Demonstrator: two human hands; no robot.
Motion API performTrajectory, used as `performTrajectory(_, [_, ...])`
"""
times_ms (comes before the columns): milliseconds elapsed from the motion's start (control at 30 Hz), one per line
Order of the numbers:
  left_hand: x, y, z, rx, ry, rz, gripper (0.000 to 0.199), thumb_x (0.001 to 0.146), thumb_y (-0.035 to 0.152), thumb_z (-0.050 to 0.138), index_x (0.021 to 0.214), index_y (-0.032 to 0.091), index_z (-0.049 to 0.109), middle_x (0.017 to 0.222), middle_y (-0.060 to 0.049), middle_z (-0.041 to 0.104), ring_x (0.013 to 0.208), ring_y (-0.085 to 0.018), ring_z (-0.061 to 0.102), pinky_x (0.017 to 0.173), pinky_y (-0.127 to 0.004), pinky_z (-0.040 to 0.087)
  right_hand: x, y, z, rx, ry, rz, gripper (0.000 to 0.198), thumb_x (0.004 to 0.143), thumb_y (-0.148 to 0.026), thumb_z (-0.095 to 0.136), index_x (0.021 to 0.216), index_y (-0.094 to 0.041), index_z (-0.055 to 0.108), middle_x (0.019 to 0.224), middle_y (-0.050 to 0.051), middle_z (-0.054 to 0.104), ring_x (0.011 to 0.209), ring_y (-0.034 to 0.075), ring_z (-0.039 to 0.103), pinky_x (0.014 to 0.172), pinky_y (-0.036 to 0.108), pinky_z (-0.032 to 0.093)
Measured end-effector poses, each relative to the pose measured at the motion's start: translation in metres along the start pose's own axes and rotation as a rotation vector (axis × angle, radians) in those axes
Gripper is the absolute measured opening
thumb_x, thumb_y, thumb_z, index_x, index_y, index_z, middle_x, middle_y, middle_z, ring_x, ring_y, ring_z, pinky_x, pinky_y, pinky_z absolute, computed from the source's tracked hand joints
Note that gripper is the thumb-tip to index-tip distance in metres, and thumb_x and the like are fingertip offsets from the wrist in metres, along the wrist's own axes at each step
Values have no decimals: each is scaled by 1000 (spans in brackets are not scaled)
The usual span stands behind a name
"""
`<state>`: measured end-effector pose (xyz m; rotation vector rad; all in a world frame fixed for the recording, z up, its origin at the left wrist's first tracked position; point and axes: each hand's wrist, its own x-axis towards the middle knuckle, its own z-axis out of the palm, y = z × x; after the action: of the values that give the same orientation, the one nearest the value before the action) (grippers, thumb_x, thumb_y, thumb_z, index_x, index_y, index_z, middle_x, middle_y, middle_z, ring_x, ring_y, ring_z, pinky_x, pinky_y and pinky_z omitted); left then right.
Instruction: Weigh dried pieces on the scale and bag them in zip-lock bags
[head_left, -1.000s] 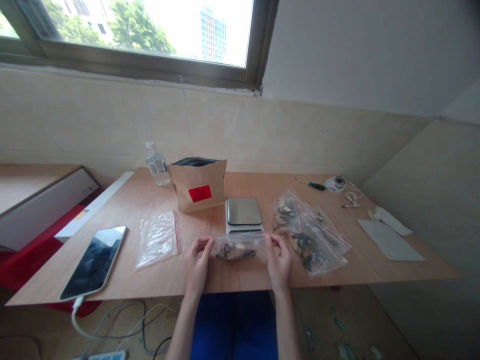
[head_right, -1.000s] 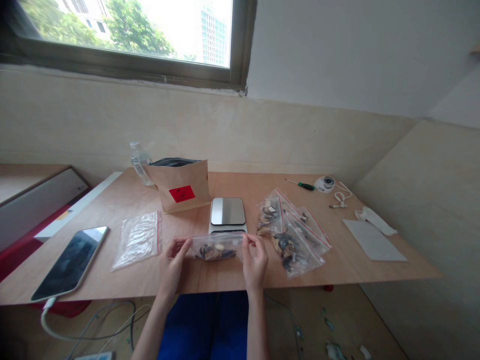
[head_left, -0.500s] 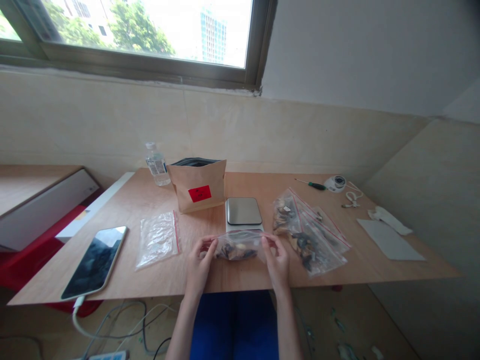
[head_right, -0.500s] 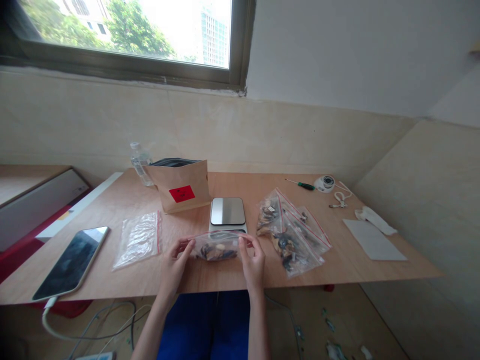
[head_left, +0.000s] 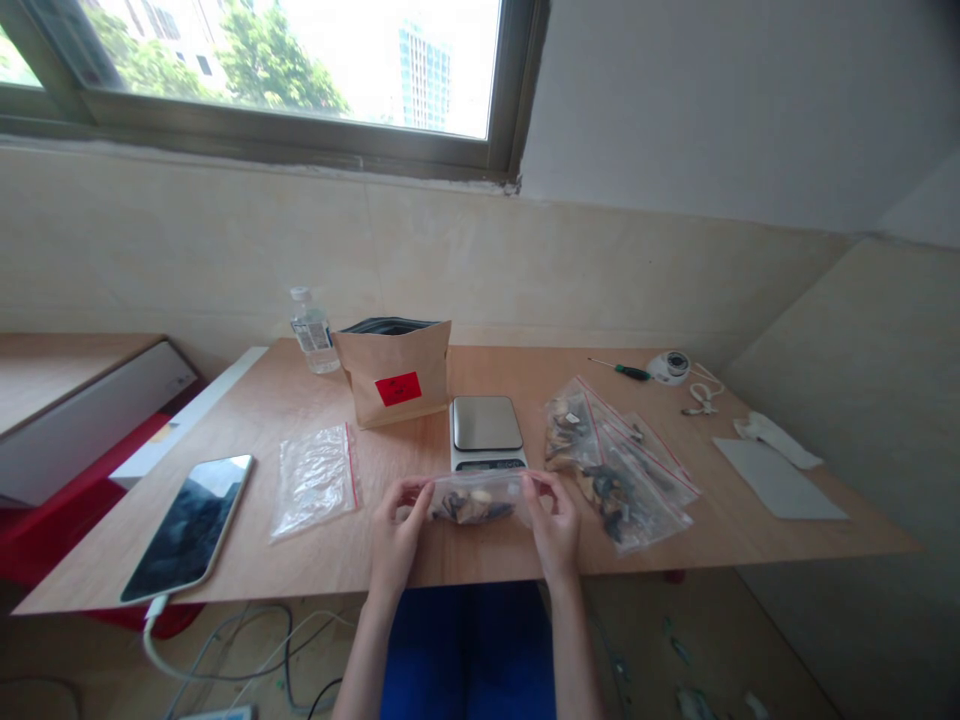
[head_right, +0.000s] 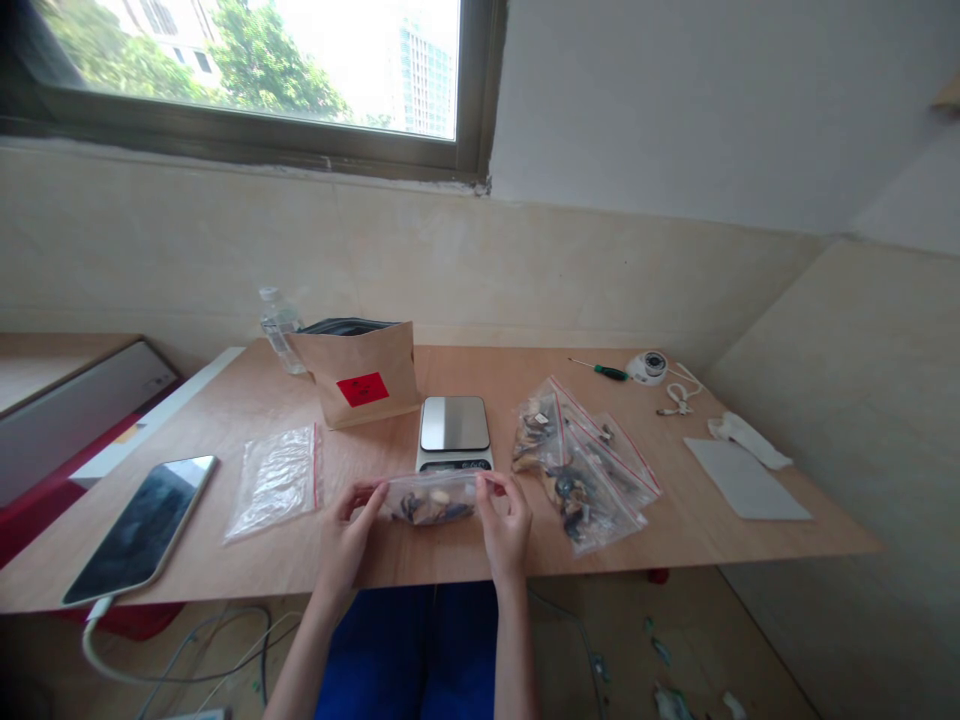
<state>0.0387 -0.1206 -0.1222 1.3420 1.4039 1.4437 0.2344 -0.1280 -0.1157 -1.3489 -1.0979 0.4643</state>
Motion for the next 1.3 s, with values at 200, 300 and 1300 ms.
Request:
performTrajectory(200, [0,0,-2,9,1,10,22,79,39,60,83,18,65,82,-4,67,80,-20,62,73,-29,48,-1,-3,2,13,7,-8,21,81,-36,59,81,-17,66,82,6,68,76,19,60,71,31,47])
performTrajectory(300, [0,0,-2,-14,-14,-18,23,79,41,60,82,18,65,81,-4,66,79,-20,62,70,-28,48,-2,-4,4,29,24,-3,20,80,-36,59,80,-17,65,78,5,67,73,18,60,69,30,49])
performTrajectory(1300, [-3,0,4,-31,-69,-80,25,79,41,60,83,17,64,79,-4,66,75,-18,61,65,-25,47,-4,-1,11,84,-46,114,27,78,-41,61,82,-16,67,81,7,70,78,20,64,72,31,51])
